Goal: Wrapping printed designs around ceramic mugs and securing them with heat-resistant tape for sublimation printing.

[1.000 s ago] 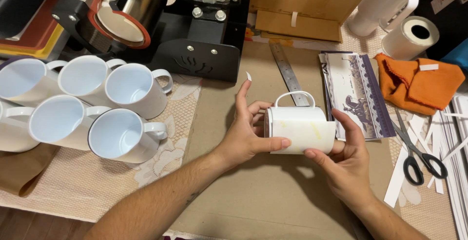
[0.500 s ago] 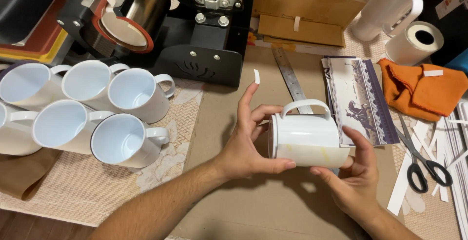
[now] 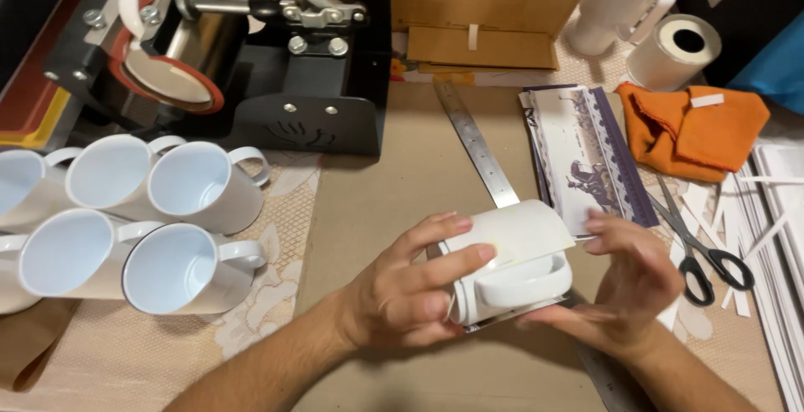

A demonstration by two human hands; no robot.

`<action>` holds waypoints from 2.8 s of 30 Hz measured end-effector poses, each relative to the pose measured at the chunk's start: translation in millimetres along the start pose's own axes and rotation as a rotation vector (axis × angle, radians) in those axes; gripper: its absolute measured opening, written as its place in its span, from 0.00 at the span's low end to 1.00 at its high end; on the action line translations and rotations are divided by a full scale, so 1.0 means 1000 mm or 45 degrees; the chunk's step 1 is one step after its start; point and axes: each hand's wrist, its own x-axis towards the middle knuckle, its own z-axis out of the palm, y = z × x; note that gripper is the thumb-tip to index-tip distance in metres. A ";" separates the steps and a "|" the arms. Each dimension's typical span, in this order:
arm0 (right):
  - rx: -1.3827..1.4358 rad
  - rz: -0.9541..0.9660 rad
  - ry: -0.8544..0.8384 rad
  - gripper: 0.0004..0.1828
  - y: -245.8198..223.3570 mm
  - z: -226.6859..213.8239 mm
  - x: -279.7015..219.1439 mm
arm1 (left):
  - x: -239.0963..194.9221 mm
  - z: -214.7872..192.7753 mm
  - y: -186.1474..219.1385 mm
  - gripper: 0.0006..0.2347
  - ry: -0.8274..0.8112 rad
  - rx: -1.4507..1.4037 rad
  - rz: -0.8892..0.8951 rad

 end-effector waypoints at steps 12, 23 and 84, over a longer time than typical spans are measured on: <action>-0.236 -0.320 -0.487 0.67 -0.007 -0.006 0.017 | -0.007 0.008 -0.005 0.42 -0.083 -0.099 -0.002; 0.299 0.097 -0.410 0.38 -0.025 -0.016 0.026 | -0.004 0.010 -0.004 0.48 0.026 -0.373 -0.076; -0.226 0.267 -0.499 0.04 -0.116 -0.028 0.135 | 0.013 0.003 0.025 0.65 0.120 -0.522 -0.412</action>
